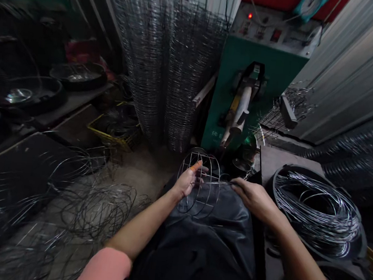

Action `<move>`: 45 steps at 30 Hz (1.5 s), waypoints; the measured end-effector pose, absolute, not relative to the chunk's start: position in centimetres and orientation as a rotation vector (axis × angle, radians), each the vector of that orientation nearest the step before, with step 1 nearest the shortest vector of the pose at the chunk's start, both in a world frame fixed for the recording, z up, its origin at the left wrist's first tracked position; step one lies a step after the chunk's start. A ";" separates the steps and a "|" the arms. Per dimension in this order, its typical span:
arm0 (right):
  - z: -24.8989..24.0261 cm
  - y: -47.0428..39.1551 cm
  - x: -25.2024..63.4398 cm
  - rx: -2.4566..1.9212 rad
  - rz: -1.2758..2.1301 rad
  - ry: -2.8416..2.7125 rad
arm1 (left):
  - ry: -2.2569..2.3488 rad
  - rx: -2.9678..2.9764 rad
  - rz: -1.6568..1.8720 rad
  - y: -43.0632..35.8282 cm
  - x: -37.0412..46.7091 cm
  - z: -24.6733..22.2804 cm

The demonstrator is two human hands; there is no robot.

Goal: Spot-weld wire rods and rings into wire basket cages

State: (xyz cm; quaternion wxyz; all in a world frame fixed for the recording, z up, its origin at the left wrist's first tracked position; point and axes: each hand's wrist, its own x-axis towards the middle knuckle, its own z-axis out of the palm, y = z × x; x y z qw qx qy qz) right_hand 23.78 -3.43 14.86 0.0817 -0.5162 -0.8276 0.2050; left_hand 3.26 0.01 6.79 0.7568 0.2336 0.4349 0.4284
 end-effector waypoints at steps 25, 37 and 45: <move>11.7 0.2 23.1 -1.305 0.738 -2.248 | 0.652 0.515 1.072 -0.5 -1.0 3.7; 8.7 -1.3 21.0 -1.380 1.207 -1.877 | 0.807 0.632 1.088 -1.9 0.1 4.5; 11.2 -2.6 22.2 -1.390 1.123 -1.918 | 0.840 0.613 1.141 -1.4 -0.2 4.3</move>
